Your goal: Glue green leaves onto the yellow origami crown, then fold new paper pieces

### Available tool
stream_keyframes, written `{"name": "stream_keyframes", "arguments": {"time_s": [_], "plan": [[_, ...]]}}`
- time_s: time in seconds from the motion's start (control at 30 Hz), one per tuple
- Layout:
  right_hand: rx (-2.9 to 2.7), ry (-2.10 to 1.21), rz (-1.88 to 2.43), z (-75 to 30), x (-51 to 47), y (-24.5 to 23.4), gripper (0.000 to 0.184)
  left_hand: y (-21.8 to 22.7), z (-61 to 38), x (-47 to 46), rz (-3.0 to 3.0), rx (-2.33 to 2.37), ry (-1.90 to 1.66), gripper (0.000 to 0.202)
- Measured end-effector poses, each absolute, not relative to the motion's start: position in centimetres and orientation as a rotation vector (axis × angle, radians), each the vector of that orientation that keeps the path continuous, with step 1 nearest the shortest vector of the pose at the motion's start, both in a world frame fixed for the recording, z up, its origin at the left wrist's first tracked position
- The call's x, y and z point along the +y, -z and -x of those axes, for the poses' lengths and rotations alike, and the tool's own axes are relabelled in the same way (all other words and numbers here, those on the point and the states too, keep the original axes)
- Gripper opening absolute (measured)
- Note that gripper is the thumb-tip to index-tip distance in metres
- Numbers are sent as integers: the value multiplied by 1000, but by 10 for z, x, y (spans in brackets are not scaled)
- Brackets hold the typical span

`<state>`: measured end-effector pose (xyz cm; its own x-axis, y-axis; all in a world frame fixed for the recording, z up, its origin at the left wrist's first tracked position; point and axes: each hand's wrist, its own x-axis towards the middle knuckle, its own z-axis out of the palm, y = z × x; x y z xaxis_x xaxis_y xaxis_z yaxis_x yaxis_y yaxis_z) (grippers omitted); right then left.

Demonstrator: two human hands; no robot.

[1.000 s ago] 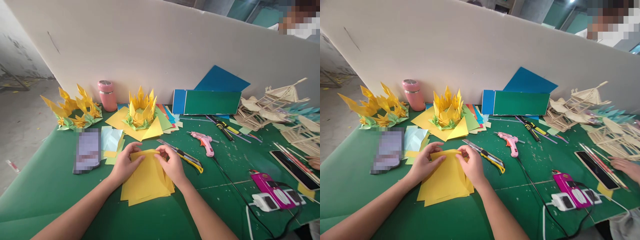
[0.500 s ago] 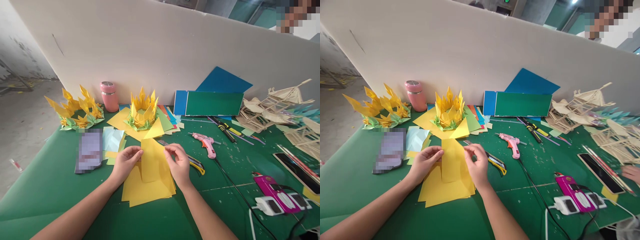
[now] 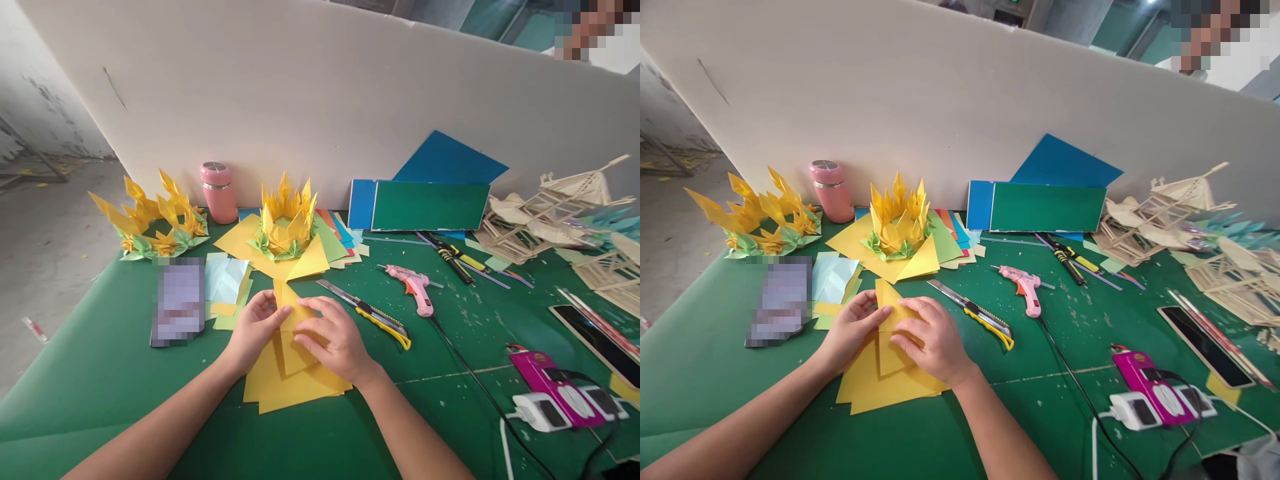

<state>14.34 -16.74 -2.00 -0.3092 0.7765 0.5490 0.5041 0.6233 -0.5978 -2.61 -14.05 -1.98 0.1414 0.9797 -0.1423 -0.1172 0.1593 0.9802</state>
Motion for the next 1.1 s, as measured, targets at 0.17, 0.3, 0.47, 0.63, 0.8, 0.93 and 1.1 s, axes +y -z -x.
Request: {"name": "stream_keyframes", "arguments": {"time_s": [0.17,0.3,0.47,0.63,0.8,0.93,1.1], "plan": [[-1542,-890,1121,-144,-165,23,18,20,26,-141,-979,1032,-1016,42],[-1361,-1351,1170,-146,-163,23,29,18,24,-144,-1009,1023,-1005,40],[-1269,-1525,1197,-145,-165,19,29,16,23,-146,-1074,997,-1059,35],[-1073,-1592,1189,-144,-165,18,30,20,24,-146,-1214,1009,-1105,28],[-998,-1624,1189,-144,-164,19,33,23,25,-146,-1243,1006,-1106,25],[-968,-1636,1179,-143,-164,21,33,23,24,-146,-1236,1007,-1110,22],[-958,-1637,1177,-143,-164,23,34,26,25,-146,-1261,1027,-1104,19]]}}
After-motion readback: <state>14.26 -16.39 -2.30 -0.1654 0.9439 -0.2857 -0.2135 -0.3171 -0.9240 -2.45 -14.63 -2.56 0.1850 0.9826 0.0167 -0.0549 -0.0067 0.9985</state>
